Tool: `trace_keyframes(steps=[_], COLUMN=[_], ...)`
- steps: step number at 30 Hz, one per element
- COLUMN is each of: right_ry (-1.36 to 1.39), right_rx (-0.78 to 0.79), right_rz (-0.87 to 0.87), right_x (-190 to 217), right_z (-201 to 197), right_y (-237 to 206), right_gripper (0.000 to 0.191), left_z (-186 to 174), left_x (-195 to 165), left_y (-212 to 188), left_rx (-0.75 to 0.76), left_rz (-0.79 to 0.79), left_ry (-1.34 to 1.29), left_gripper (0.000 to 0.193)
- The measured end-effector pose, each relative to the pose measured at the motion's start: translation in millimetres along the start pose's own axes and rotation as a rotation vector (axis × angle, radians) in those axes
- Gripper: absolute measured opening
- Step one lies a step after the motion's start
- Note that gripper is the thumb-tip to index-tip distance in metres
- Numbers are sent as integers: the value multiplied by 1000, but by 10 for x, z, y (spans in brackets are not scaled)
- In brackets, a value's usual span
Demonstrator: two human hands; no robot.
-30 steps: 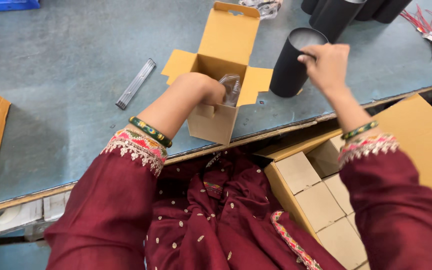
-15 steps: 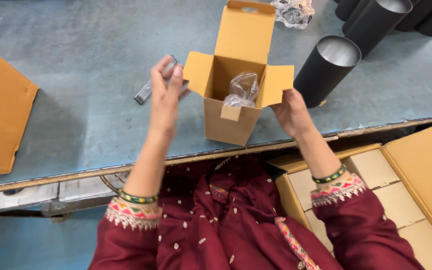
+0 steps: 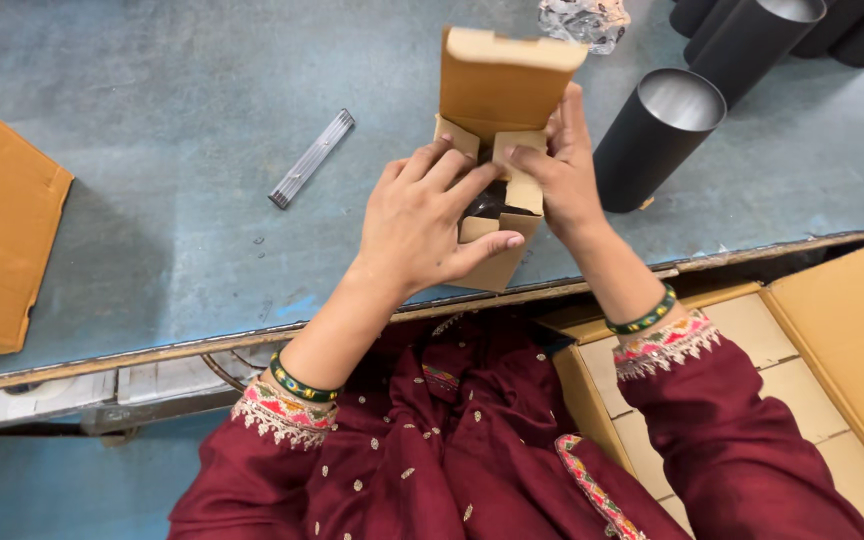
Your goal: The person opens a large cardboard box and removes smaller boxes containing black cylindrical objects. They unwrap the cylinders, insert a metal rod into each, and place them on the table. The person then repacks the cylinders into the small boxes and closes them.
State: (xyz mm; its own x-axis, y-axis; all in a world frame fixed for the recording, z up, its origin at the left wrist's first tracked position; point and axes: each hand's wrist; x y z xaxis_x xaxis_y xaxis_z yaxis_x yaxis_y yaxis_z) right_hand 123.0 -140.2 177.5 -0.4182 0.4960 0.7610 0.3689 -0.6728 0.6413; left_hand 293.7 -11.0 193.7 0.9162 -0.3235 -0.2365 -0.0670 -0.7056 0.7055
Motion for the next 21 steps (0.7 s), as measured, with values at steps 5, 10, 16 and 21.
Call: trace_keyframes(steps=[5, 10, 16, 21], right_ry=[-312, -297, -643, -701], right_rx=[61, 164, 337, 352], right_rz=[-391, -302, -529, -544], right_x=[103, 318, 448, 406], right_z=[6, -83, -31, -17], right_y=[-164, -177, -293, -370], right_gripper=[34, 32, 22, 21], left_z=[-16, 30, 29, 73], left_x=[-14, -74, -127, -66], left_y=[-67, -292, -626, -578], left_rx=[16, -103, -266, -160], left_rz=[-17, -27, -277, -221], left_ry=[1, 23, -453, -350], left_gripper=[61, 62, 67, 67])
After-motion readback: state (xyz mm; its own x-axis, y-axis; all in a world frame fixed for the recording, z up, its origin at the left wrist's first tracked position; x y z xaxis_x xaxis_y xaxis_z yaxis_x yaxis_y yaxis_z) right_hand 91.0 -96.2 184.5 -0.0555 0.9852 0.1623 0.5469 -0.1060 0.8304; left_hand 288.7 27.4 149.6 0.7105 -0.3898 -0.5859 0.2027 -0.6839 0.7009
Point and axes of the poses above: each hand's wrist, its own y-axis towards the middle knuckle, its own z-axis out of the palm, x = y × z, and after that the axes turned 9 degrees about -z, right-handed
